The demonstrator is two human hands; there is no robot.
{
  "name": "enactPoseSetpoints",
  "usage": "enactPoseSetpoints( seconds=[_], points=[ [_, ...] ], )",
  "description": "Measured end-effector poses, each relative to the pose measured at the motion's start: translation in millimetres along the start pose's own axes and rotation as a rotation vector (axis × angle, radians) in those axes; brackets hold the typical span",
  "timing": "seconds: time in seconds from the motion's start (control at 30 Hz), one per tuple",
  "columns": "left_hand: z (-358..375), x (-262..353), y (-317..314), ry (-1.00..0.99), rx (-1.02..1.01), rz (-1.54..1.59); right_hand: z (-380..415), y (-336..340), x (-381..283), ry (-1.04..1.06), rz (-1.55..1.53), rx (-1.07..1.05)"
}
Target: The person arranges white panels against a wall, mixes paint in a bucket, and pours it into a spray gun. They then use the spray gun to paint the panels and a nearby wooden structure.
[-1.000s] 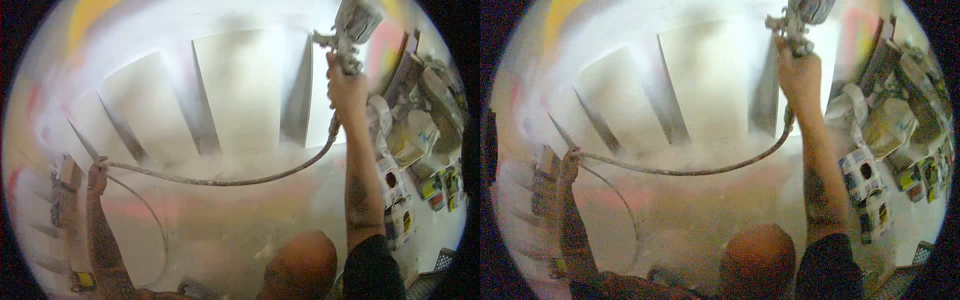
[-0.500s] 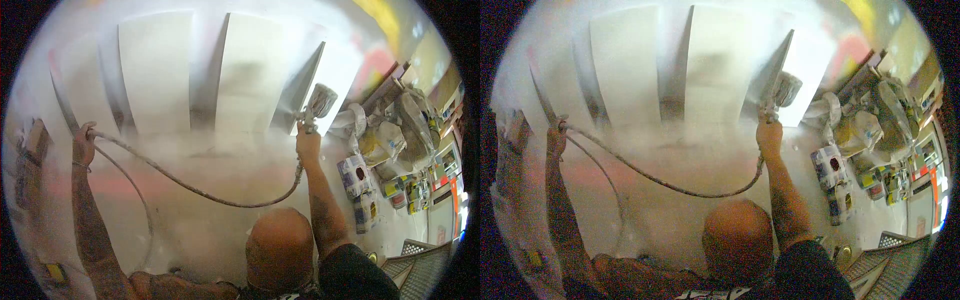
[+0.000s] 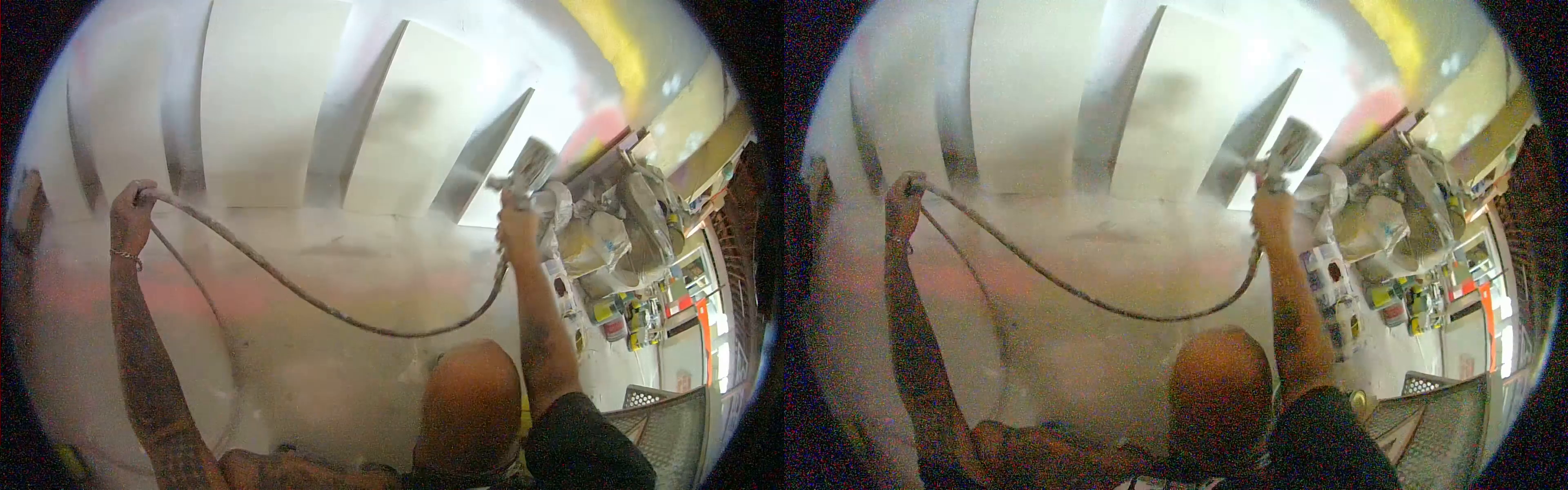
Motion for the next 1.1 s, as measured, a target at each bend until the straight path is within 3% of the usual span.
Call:
enactPoseSetpoints(
  seconds=[0.07,0.1,0.17,0.2,0.27,0.4,0.53,0.67,0.77,0.83,0.9,1.03,1.1],
  points=[
    [-3.0,4.2,-3.1,-0.007,0.021,0.035,-26.8,14.3,-27.7,0.071,-0.327,-0.022],
    [-2.8,10.0,-5.4,0.008,0.034,0.023,-17.3,23.0,-63.4,0.091,-0.104,0.078],
    [-3.3,10.6,-10.1,0.024,0.041,0.016,-14.2,39.1,-107.0,0.252,-0.139,0.11],
    [-4.8,8.2,-12.0,0.013,0.04,0.028,-45.3,55.6,-104.2,0.218,-0.404,-0.102],
    [-6.1,7.0,-11.8,0.003,0.039,0.04,-22.1,56.4,-140.6,0.296,-0.315,0.121],
    [-10.9,-3.8,-2.0,-0.003,0.07,0.09,-2.9,52.7,-149.7,0.337,-0.385,0.165],
    [-3.4,-10.4,22.5,0.028,0.116,0.053,20.6,28.2,-102.5,0.252,-0.297,0.178],
    [12.7,-2.9,44.4,0.032,0.123,0.041,30.2,-5.1,-28.1,0.015,-0.275,-0.002],
    [18.4,-4.8,48.8,0.053,0.056,0.158,63.6,-26.4,-2.4,-0.029,-0.109,-0.04],
    [21.4,6.4,52.8,0.037,0.032,0.108,61.8,-47.1,35.8,0.056,-0.047,-0.044],
    [22.5,9.2,54.2,0.018,0.011,0.063,61.5,-60.8,70.7,-0.004,-0.02,-0.102],
    [21.3,17.2,52.8,0.034,-0.045,0.053,66.2,-68.7,85.8,-0.184,0.057,-0.232],
    [19.3,20.1,54.2,0.033,-0.037,0.017,60.5,-64.8,76.6,-0.172,-0.007,-0.234]
  ],
)
Point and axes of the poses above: each hand's wrist, its own z-axis away from the middle knuckle, its own y-axis out of the back of the hand, x = y × z, the point moved 1 cm from there along -z, towards the middle knuckle, and after that the axes turned 3 degrees about -z, right-handed, at the moved point
